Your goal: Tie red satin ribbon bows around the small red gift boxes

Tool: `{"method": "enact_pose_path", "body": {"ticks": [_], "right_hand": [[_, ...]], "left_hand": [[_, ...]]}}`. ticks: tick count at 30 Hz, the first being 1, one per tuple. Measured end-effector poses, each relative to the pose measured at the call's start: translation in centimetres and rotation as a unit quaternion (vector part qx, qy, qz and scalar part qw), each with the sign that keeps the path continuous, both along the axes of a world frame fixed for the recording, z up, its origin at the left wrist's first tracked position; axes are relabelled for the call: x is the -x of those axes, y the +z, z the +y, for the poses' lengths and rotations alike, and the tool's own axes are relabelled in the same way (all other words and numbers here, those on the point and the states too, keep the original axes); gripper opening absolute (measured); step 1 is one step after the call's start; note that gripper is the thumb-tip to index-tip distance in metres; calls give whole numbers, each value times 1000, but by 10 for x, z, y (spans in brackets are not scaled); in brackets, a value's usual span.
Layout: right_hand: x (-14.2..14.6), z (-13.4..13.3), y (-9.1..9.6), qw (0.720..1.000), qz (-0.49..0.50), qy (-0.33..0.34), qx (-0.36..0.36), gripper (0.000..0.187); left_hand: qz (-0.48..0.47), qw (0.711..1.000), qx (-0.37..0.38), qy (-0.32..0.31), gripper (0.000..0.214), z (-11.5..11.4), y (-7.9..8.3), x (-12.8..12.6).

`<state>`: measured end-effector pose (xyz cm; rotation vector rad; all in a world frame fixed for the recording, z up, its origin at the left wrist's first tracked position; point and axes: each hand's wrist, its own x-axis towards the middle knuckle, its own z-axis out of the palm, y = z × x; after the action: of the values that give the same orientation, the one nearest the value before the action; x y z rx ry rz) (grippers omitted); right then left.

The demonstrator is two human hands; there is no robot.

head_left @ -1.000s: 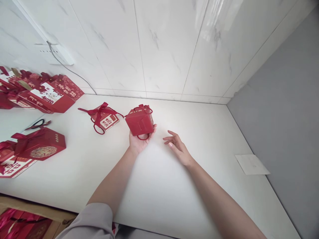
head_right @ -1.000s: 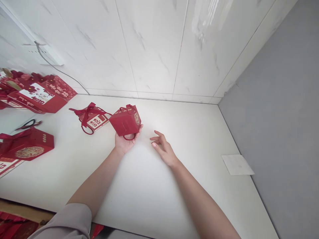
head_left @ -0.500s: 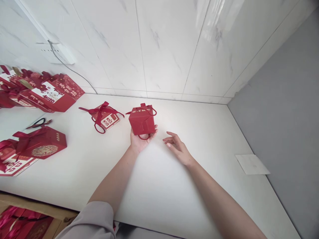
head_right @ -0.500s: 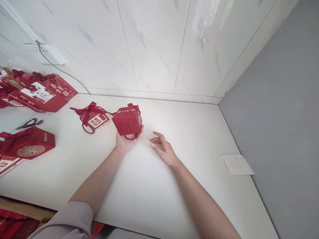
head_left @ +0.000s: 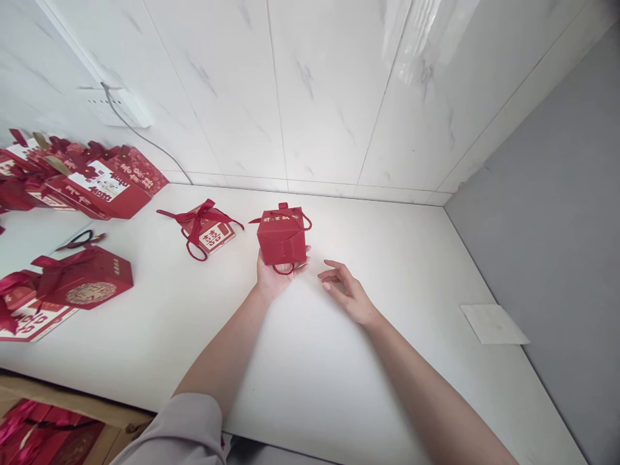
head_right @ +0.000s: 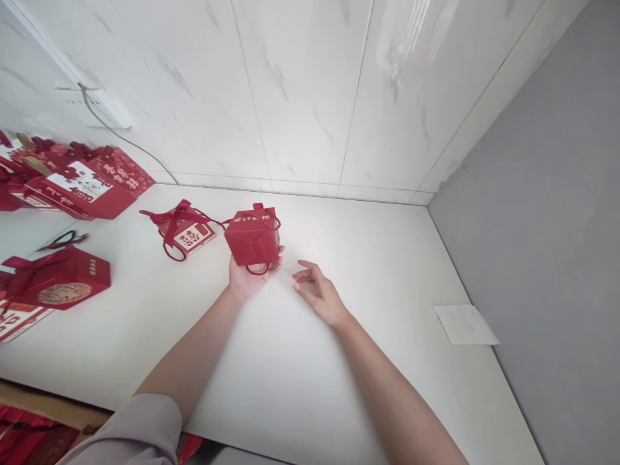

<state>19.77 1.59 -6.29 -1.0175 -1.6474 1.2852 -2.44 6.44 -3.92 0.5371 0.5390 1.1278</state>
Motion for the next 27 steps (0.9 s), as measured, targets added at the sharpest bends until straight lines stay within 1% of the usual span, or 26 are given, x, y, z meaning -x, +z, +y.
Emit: {"method": "enact_pose_path", "body": {"ticks": [3, 4, 6, 7, 9, 10, 11, 13, 14, 15, 18, 20, 22, 24, 25, 27], "right_hand": [[0, 1, -2, 1000, 13, -2, -1, 50], [-1, 1, -3, 1000, 25, -9, -4, 51], [-1, 2, -5, 998, 54, -35, -16, 55], [-1, 3, -6, 996, 67, -52, -22, 58], [-1, 3, -8, 993, 81, -79, -29, 66], [0, 3, -8, 993, 82, -85, -28, 71], [0, 3, -9, 993, 82, -87, -24, 75], [2, 3, -8, 992, 94, -80, -12, 80], [2, 3, -7, 992, 104, -77, -4, 78], [2, 3, -6, 990, 115, -76, 6, 74], [2, 5, -2, 984, 140, -106, 30, 59], [1, 7, 0, 980, 151, -127, 36, 57], [-1, 9, 2, 975, 166, -138, 47, 57], [-2, 11, 2, 970, 179, -151, 64, 57], [-3, 12, 2, 968, 183, -158, 69, 56], [-3, 12, 1, 966, 184, -168, 66, 55]], "left_hand": [[18, 1000, -4, 5, 72, 1, -2, -2], [33, 999, -12, 22, 71, 1, -4, -4], [80, 992, -50, 88, 66, 0, -9, -10], [113, 982, -83, 130, 63, 0, -13, -13], [191, 949, -158, 195, 61, 0, -20, -19], [232, 929, -196, 212, 62, -1, -23, -21], [271, 909, -230, 216, 64, -1, -25, -22], [330, 880, -286, 188, 65, -2, -27, -21], [343, 873, -305, 164, 66, -2, -27, -20], [348, 872, -316, 139, 67, -2, -26, -18], [329, 891, -304, 78, 69, -3, -22, -15], [315, 901, -295, 40, 64, -5, -19, -15], [290, 911, -291, -14, 61, -9, -15, -19], [250, 923, -282, -72, 71, -15, -9, -25], [232, 928, -278, -90, 78, -18, -7, -28], [219, 930, -278, -96, 89, -25, 0, -34]]}}
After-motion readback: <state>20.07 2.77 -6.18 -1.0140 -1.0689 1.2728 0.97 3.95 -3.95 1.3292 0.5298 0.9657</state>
